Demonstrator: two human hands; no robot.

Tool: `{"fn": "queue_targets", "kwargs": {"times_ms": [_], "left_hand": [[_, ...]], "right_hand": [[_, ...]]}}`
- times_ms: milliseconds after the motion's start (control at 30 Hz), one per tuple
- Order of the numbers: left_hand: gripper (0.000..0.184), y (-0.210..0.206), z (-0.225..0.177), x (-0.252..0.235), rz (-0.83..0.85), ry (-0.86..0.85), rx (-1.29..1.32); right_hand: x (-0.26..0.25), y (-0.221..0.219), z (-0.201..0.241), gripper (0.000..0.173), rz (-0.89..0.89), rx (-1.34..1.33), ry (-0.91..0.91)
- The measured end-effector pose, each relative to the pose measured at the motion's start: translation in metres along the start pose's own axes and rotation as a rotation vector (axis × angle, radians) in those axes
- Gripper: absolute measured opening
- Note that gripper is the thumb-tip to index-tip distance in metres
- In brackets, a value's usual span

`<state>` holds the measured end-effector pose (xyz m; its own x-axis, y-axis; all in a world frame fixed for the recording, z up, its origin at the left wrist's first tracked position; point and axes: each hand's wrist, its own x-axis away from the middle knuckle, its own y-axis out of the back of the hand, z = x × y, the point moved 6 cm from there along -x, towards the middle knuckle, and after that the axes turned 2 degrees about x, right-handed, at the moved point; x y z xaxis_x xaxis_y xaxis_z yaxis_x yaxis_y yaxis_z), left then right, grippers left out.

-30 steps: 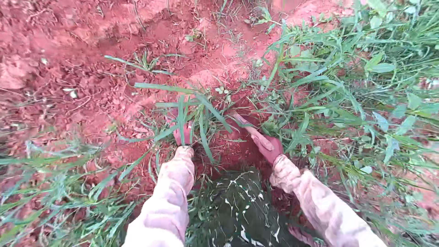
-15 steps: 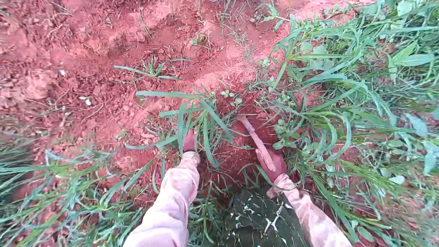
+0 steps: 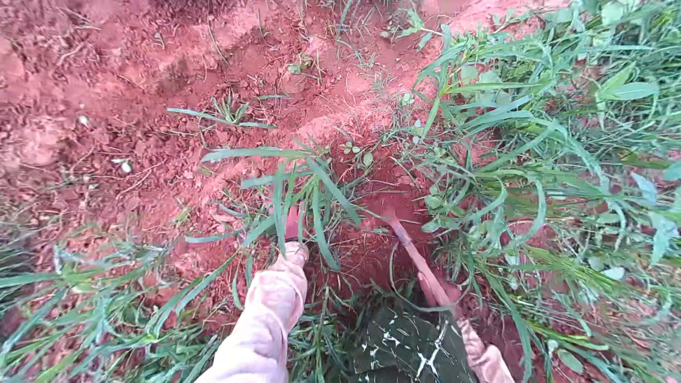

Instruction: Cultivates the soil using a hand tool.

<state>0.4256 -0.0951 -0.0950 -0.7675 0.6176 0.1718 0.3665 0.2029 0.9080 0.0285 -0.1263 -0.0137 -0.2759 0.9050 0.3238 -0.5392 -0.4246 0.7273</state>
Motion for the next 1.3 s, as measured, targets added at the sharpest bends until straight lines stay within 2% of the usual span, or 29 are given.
{"fn": "queue_targets", "kwargs": {"times_ms": [33,67,133,200,267,300,433,500,567,633,700,733,800,867,900,933,1000,1033,1100,1200,1300], "left_hand": [[0.045,0.03,-0.028,0.001,0.244,0.099,-0.032],[0.044,0.047,-0.044,0.005,0.283,0.141,-0.01],[0.042,0.053,-0.054,0.009,0.207,0.102,0.024],[0.041,0.05,-0.053,-0.002,0.18,0.01,-0.069],[0.041,0.041,-0.041,0.01,0.228,-0.019,-0.159],[0.04,0.041,-0.041,0.009,0.231,-0.02,-0.161],[0.039,0.042,-0.044,0.001,0.168,0.003,-0.089],[0.04,0.045,-0.043,0.008,0.201,0.035,-0.089],[0.042,0.05,-0.051,0.009,0.249,0.065,-0.089],[0.038,0.053,-0.059,0.004,0.117,0.018,-0.01],[0.04,0.058,-0.056,0.013,0.167,0.049,-0.014],[0.041,0.06,-0.063,0.008,0.195,0.065,-0.008],[0.041,0.059,-0.06,0.011,0.203,0.07,0.026],[0.042,0.061,-0.062,0.01,0.228,0.071,-0.001],[0.041,0.064,-0.066,0.011,0.211,0.039,-0.013],[0.039,0.065,-0.07,0.011,0.159,0.002,-0.014],[0.034,0.061,-0.063,0.011,0.007,-0.086,-0.052],[0.032,0.059,-0.062,0.011,-0.017,-0.129,-0.079],[0.031,0.06,-0.063,0.011,-0.025,-0.169,-0.091],[0.029,0.059,-0.06,0.015,-0.113,-0.176,-0.065],[0.031,0.064,-0.07,0.009,-0.079,-0.155,-0.088]], "right_hand": [[0.002,0.001,-0.006,0.047,-0.009,0.005,0.0],[-0.008,0.0,0.004,0.047,-0.033,0.019,0.002],[-0.063,-0.005,0.047,0.05,0.005,-0.014,-0.046],[-0.104,-0.009,0.079,0.048,-0.008,-0.074,-0.038],[-0.087,-0.005,0.08,0.048,0.045,-0.12,-0.089],[-0.072,-0.002,0.073,0.047,0.007,-0.133,-0.079],[-0.006,-0.005,0.008,0.051,-0.136,0.029,0.027],[-0.029,-0.011,0.028,0.052,-0.09,0.053,-0.005],[-0.079,-0.014,0.068,0.054,-0.022,-0.007,-0.044],[-0.105,-0.01,0.079,0.053,-0.015,-0.076,-0.018],[-0.091,-0.01,0.072,0.042,0.041,-0.277,-0.112],[-0.091,-0.015,0.067,0.034,0.027,-0.506,-0.198],[-0.079,-0.029,0.065,0.05,0.075,-0.968,-0.442],[-0.07,-0.031,0.071,0.056,0.121,-1.164,-0.578],[-0.063,-0.026,0.068,0.055,0.1,-1.153,-0.574],[-0.053,-0.017,0.06,0.052,0.041,-1.029,-0.508],[-0.025,0.008,0.035,0.037,-0.096,-0.466,-0.241],[-0.01,0.018,0.026,0.045,-0.126,-0.164,-0.133],[0.0,0.018,0.016,0.057,-0.155,0.135,-0.041],[-0.054,0.0,0.053,0.054,-0.148,0.097,-0.053],[-0.107,-0.016,0.089,0.049,-0.148,-0.048,-0.047]]}}
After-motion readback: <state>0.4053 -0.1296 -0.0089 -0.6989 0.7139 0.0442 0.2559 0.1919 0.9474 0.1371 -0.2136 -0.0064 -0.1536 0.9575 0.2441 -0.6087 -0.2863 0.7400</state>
